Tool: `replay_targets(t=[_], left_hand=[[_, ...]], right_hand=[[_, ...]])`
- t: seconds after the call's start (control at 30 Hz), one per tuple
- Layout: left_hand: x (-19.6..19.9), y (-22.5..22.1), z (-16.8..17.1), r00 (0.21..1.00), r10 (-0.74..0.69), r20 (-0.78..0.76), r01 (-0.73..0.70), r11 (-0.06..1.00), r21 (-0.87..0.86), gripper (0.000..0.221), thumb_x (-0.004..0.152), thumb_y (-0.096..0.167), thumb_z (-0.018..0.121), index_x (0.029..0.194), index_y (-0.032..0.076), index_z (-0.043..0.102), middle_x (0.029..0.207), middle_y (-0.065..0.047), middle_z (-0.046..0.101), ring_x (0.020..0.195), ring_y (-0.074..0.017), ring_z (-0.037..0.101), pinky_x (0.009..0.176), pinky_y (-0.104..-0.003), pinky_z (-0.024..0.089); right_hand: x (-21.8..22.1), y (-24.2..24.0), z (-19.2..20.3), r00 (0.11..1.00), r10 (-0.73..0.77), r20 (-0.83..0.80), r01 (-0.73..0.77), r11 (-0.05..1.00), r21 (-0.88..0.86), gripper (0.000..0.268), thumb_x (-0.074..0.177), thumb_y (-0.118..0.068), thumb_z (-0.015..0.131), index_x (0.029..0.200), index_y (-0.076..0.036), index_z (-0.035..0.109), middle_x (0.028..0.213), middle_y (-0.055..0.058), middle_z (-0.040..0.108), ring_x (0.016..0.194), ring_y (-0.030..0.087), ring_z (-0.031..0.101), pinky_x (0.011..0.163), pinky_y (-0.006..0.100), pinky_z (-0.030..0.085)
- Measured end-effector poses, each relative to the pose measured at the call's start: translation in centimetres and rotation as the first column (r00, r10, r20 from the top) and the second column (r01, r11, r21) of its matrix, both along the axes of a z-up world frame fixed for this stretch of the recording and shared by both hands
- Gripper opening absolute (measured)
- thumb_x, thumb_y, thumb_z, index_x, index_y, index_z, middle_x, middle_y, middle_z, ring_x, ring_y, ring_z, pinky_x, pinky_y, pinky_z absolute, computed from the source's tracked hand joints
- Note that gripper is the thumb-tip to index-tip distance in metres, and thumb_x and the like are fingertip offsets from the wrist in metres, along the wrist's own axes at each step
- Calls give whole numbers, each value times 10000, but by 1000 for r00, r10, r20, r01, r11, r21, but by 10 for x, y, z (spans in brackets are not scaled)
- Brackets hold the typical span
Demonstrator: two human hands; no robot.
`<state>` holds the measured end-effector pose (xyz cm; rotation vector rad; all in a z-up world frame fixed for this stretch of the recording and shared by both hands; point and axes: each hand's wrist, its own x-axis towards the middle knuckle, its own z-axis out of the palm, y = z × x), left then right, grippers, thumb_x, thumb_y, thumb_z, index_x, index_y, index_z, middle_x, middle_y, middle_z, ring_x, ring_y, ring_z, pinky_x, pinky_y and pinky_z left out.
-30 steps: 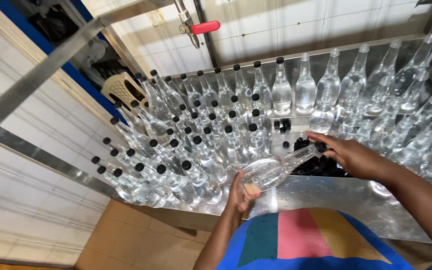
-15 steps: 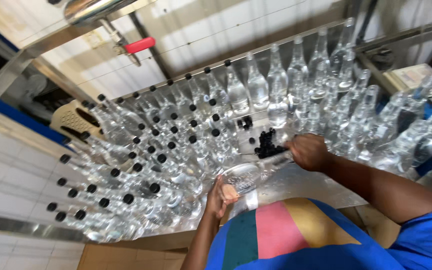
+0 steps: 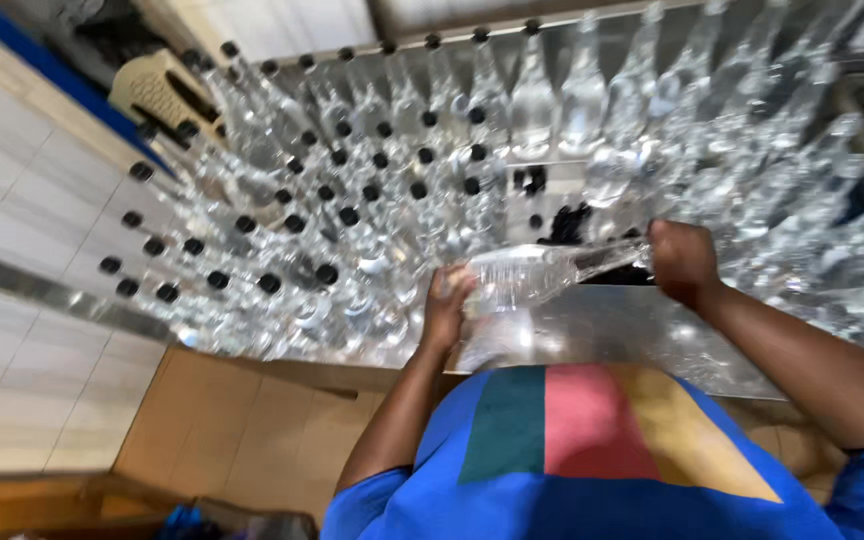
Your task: The person repeatedly picks up clear glass bottles filled with liquid from a metal tray and screws black caps onto them by hand. The capped bottles are then placed back into the tray alongside other finished bottles.
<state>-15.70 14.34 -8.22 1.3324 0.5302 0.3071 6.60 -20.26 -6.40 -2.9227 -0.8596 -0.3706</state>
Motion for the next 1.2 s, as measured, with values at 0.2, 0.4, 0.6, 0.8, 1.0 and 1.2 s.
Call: replay_targets(t=[0.2, 0.4, 0.6, 0.8, 1.0, 1.2], left_hand=[[-11, 13, 17, 526, -672, 522, -278, 444, 852, 773, 605, 341, 1109, 1175, 167, 616, 1228, -205, 662, 1173, -540, 686, 944, -653, 634], [-47, 25, -39, 825, -303, 477, -345, 400, 849, 994, 860, 219, 969, 1596, 262, 303, 1640, -337, 348, 1513, -628, 415, 1042, -632, 601], [-47, 23, -49, 882, -415, 223, -248, -7, 969, 294, 1041, 208, 729, 1316, 105, 717, 1295, -197, 690, 1240, -412, 689, 1078, -575, 543], [-15, 24, -50, 730, -680, -73, 179, 88, 980, 337, 1077, 199, 669, 1362, 23, 700, 1594, -273, 554, 1396, -509, 621, 1170, -565, 532], [5, 8, -39, 774, -631, -56, 268, 247, 931, 409, 1033, 187, 757, 1399, 22, 683, 1546, -291, 564, 1372, -538, 615, 1149, -594, 538], [26, -12, -31, 785, -618, -52, 541, 642, 543, 421, 1047, 260, 812, 1421, 112, 687, 1685, -221, 440, 1397, -551, 591, 1051, -531, 612]], right_hand=[[-14, 12, -13, 233, 273, -933, 617, 701, 359, 498, 978, -462, 650, 696, -71, 528, 460, 85, 392, 316, 250, 377, 248, 367, 233], [-40, 126, 79, 669, 543, -507, 512, 158, 844, 225, 1137, -196, 724, 1263, -21, 658, 850, 181, 646, 566, 335, 738, 459, 464, 661], [-100, 279, 103, 823, 523, -223, -378, 797, 472, 352, 1076, -478, 647, 1103, -128, 672, 908, 161, 799, 877, 456, 807, 743, 600, 634], [-112, 308, 108, 704, 668, -239, -453, 683, 573, 504, 1081, -482, 727, 1261, -24, 618, 973, 264, 799, 842, 536, 787, 665, 598, 636], [-41, 252, 66, 884, 428, -190, -163, 662, 732, 448, 1070, -503, 749, 1250, -104, 656, 961, 182, 779, 887, 482, 788, 741, 607, 620], [56, 239, 8, 970, 192, -151, -199, 979, -37, 376, 1115, -263, 567, 1439, -181, 741, 1483, 189, 662, 1418, 457, 621, 1015, 621, 560]])
